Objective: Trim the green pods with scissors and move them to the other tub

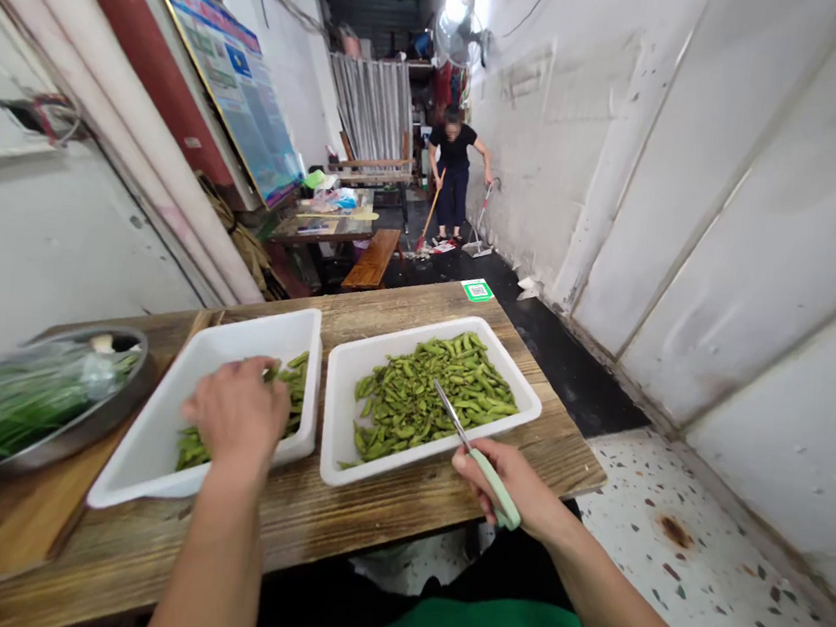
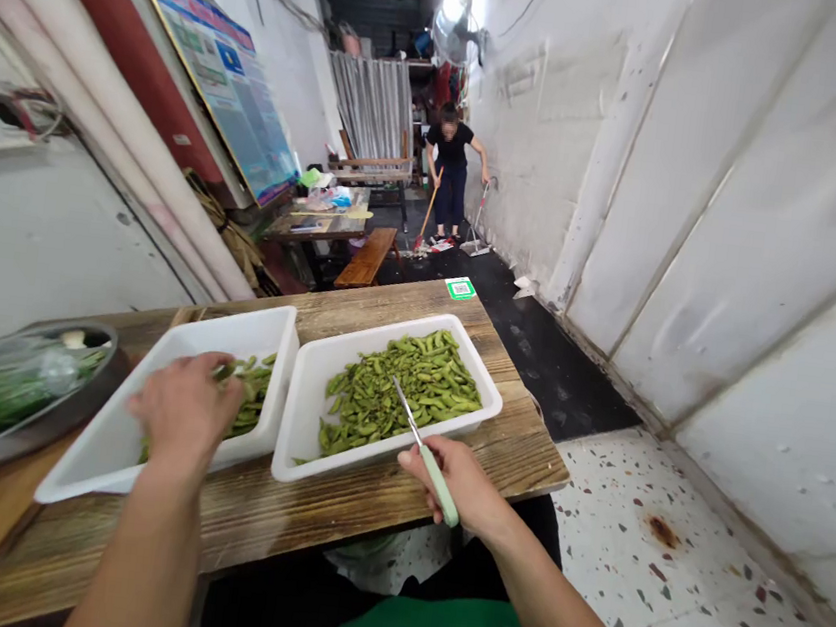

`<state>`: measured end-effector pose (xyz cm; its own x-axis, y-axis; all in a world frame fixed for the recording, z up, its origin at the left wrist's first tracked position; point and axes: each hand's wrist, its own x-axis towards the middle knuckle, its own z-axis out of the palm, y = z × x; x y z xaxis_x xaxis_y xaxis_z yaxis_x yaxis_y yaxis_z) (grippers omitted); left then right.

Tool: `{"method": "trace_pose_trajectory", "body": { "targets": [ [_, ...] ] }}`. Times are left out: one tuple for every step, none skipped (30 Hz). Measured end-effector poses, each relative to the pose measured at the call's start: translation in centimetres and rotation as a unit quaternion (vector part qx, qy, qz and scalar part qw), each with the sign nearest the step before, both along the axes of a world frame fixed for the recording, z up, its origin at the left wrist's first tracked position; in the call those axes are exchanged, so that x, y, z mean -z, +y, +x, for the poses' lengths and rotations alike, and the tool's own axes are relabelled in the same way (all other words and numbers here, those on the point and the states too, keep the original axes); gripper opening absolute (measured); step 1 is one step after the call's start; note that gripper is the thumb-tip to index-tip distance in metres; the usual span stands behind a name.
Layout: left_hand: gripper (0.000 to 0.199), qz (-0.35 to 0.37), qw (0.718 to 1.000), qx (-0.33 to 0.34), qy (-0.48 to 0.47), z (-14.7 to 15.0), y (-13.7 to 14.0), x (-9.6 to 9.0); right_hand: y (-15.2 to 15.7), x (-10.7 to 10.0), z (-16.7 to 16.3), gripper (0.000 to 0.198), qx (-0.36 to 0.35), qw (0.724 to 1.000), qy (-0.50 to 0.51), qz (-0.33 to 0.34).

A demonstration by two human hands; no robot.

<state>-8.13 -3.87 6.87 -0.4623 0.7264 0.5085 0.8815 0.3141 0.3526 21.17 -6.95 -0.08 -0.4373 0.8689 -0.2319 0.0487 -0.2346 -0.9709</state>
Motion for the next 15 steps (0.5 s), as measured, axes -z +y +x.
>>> {"method": "trace_pose_trajectory", "body": {
  "targets": [
    [0.029, -0.027, 0.999, -0.015, 0.045, -0.7, 0.1, -0.3, 0.0, 0.1, 0.0, 0.04, -0.004, 1.0, -0.002, -0.001],
    [0.03, -0.052, 0.996, -0.003, 0.074, -0.9, 0.5, -0.4, 0.1, 0.2, -0.1, 0.04, -0.008, 1.0, -0.003, -0.001],
    [0.03, -0.075, 0.993, 0.03, 0.085, -0.5, 1.1, -0.2, 0.1, 0.3, -0.2, 0.039, -0.013, 1.0, -0.003, 0.001],
    [0.029, -0.098, 0.989, 0.078, 0.081, 0.4, 2.0, 0.3, 0.1, 0.3, -0.2, 0.039, -0.017, 1.0, -0.002, 0.005],
    [0.028, -0.135, 0.979, 0.143, 0.06, 1.5, 3.1, 1.0, 0.1, 0.3, -0.3, 0.038, -0.02, 1.0, -0.003, 0.009],
    [0.026, -0.188, 0.965, 0.18, 0.01, 2.7, 4.3, 1.8, 0.1, 0.3, -0.3, 0.037, -0.022, 1.0, -0.006, 0.014],
    [0.022, -0.243, 0.953, 0.176, -0.047, 3.9, 5.5, 2.8, 0.0, 0.2, -0.2, 0.037, -0.023, 1.0, -0.009, 0.019],
    [0.016, -0.269, 0.947, 0.16, -0.072, 4.9, 6.8, 3.7, 0.0, 0.2, -0.2, 0.037, -0.023, 0.999, -0.013, 0.023],
    [0.011, -0.28, 0.944, 0.15, -0.088, 5.7, 7.9, 4.6, -0.1, 0.1, -0.1, 0.037, -0.024, 0.999, -0.017, 0.025],
    [0.008, -0.293, 0.939, 0.143, -0.109, 6.2, 8.8, 5.4, -0.2, 0.1, -0.1, 0.037, -0.024, 0.999, -0.022, 0.027],
    [0.009, -0.298, 0.936, 0.137, -0.125, 6.4, 9.5, 6.1, -0.2, 0.0, 0.0, 0.037, -0.025, 0.999, -0.027, 0.028],
    [0.015, -0.301, 0.934, 0.133, -0.142, 6.4, 10.1, 6.6, -0.3, 0.0, 0.1, 0.038, -0.026, 0.999, -0.031, 0.029],
    [0.023, -0.3, 0.931, 0.132, -0.159, 6.3, 10.4, 6.9, -0.3, -0.1, 0.1, 0.038, -0.026, 0.999, -0.034, 0.03],
    [0.03, -0.296, 0.93, 0.132, -0.175, 6.1, 10.5, 7.1, -0.4, -0.1, 0.1, 0.039, -0.027, 0.999, -0.033, 0.032],
    [0.034, -0.288, 0.929, 0.136, -0.19, 6.0, 10.5, 7.1, -0.4, -0.1, 0.1, 0.039, -0.027, 0.999, -0.031, 0.033]
  ]
}}
